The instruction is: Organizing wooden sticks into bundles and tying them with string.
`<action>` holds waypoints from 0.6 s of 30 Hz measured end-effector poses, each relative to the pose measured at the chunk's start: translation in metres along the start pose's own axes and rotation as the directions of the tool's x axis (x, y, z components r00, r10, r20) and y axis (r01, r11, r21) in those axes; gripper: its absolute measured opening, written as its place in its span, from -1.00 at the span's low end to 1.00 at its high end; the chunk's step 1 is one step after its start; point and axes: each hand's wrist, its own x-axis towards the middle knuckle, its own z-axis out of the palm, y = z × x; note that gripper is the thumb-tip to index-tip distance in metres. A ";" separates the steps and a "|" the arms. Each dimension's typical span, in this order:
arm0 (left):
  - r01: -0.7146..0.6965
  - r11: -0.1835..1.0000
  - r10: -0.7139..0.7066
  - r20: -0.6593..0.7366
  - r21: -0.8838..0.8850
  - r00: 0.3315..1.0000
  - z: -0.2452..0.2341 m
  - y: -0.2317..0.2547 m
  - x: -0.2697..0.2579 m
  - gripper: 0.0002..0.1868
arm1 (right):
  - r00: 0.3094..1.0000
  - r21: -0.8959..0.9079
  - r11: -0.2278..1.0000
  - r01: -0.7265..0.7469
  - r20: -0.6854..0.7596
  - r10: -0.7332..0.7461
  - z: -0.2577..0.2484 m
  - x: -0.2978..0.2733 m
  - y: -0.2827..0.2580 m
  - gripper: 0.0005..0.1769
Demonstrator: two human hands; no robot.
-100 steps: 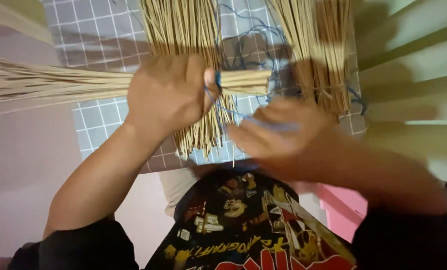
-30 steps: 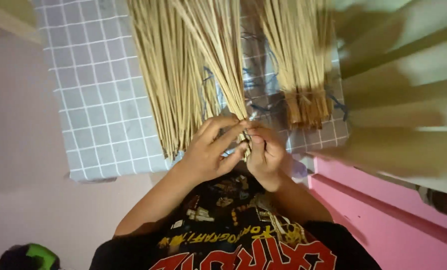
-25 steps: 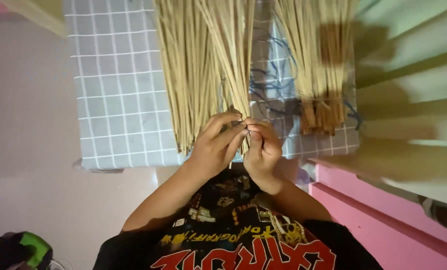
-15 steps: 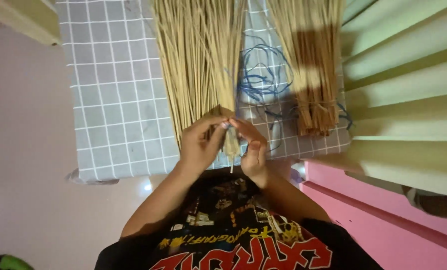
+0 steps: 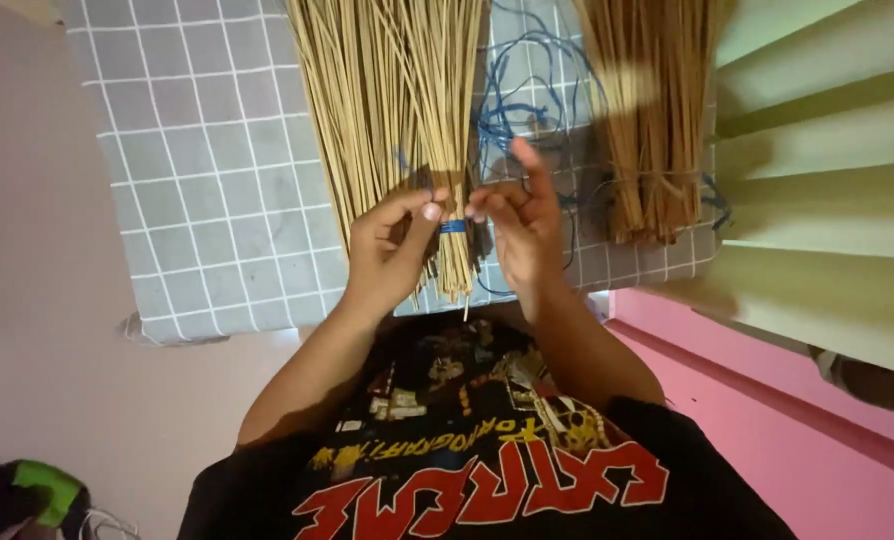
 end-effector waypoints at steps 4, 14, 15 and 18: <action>0.002 1.000 -0.002 0.034 -0.002 0.999 0.000 0.000 0.002 -0.84 | 0.999 0.068 0.997 -0.036 -0.005 0.036 -0.001 -0.002 0.003 -0.39; -0.355 0.819 0.272 0.238 0.452 0.932 0.004 0.019 0.010 -0.91 | 0.993 -0.147 0.984 -0.096 -0.078 0.086 0.007 -0.014 0.004 -0.87; -0.434 0.736 0.314 0.306 0.519 0.899 0.001 0.020 0.011 -0.92 | 0.997 -0.193 0.979 -0.067 -0.056 0.057 0.009 -0.014 0.001 -0.88; -0.364 0.802 0.225 0.324 0.474 0.919 0.000 0.025 0.011 -0.87 | 0.994 -0.364 0.925 0.103 0.082 -0.079 0.017 -0.008 -0.016 -0.82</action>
